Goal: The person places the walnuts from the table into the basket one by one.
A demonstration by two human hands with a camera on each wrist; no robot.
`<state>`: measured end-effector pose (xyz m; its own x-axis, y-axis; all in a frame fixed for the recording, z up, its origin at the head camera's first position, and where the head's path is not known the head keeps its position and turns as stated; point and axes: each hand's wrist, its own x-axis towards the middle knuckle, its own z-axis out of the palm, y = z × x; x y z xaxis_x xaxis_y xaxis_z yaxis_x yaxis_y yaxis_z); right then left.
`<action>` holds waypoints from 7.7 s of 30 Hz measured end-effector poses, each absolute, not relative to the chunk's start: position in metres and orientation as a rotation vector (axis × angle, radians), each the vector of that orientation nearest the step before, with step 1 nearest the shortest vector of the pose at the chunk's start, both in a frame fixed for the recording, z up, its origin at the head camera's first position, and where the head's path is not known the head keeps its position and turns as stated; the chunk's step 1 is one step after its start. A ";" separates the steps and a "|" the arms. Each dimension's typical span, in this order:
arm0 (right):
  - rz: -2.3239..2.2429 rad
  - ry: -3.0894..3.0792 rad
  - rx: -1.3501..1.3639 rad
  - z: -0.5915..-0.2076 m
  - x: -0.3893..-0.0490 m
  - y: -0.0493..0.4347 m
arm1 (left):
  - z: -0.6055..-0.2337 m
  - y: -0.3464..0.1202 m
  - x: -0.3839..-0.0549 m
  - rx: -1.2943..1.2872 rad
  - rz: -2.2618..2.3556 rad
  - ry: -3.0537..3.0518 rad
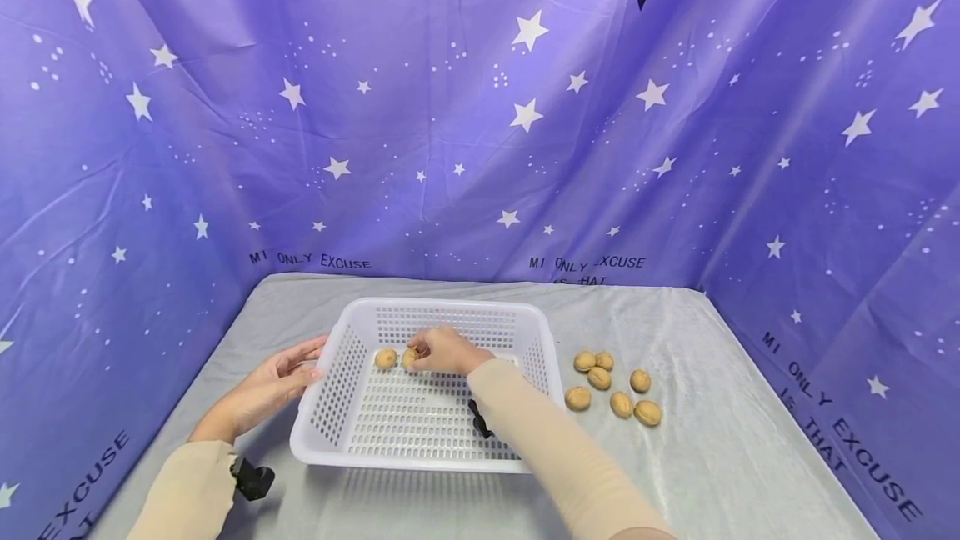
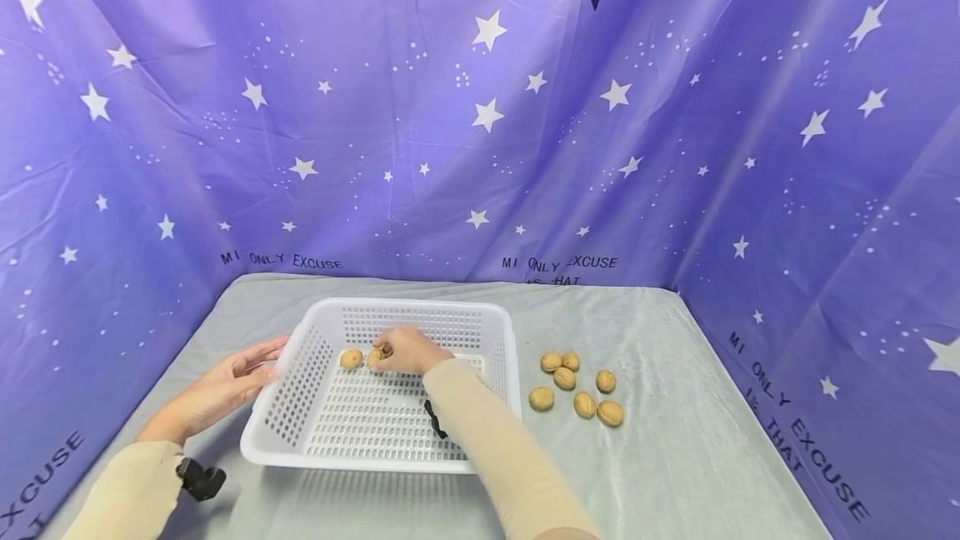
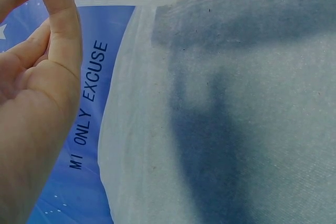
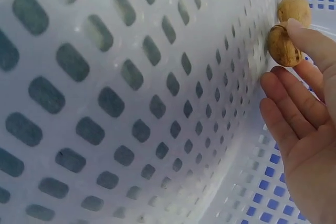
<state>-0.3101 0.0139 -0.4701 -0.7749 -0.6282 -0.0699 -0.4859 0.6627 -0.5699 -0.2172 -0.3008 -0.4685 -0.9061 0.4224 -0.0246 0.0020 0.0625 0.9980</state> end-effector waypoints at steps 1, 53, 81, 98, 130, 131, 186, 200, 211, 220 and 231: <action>-0.775 2.616 -0.898 -0.468 -0.309 0.015 | -0.469 -0.301 -0.217 0.424 1.916 2.037; -0.940 2.892 -0.845 -0.393 -0.285 0.261 | -0.473 -0.302 -0.218 0.440 1.954 2.027; -0.929 2.909 -0.377 -0.481 -0.245 0.368 | -0.474 -0.302 -0.216 0.423 1.958 2.031; -0.927 2.924 -0.402 -0.473 -0.251 0.366 | -0.473 -0.302 -0.218 0.407 1.967 2.019; -0.915 2.881 -0.764 -0.382 -0.293 0.268 | -0.472 -0.301 -0.217 0.409 1.975 1.998; -0.917 2.869 -0.779 -0.380 -0.295 0.261 | -0.472 -0.301 -0.217 0.407 1.975 1.999; -0.747 2.581 -0.855 -0.464 -0.315 0.038 | -0.468 -0.299 -0.214 0.404 1.955 2.016; -0.731 2.566 -0.842 -0.434 -0.310 0.045 | -0.472 -0.301 -0.217 0.435 1.978 1.996; -0.741 2.567 -0.921 -0.400 -0.312 0.055 | -0.472 -0.301 -0.216 0.433 1.988 1.990; -0.748 2.613 -0.940 -0.379 -0.310 0.079 | -0.473 -0.301 -0.218 0.431 1.980 1.997; -0.782 2.735 -0.946 -0.368 -0.315 0.136 | -0.473 -0.302 -0.218 0.436 1.987 1.996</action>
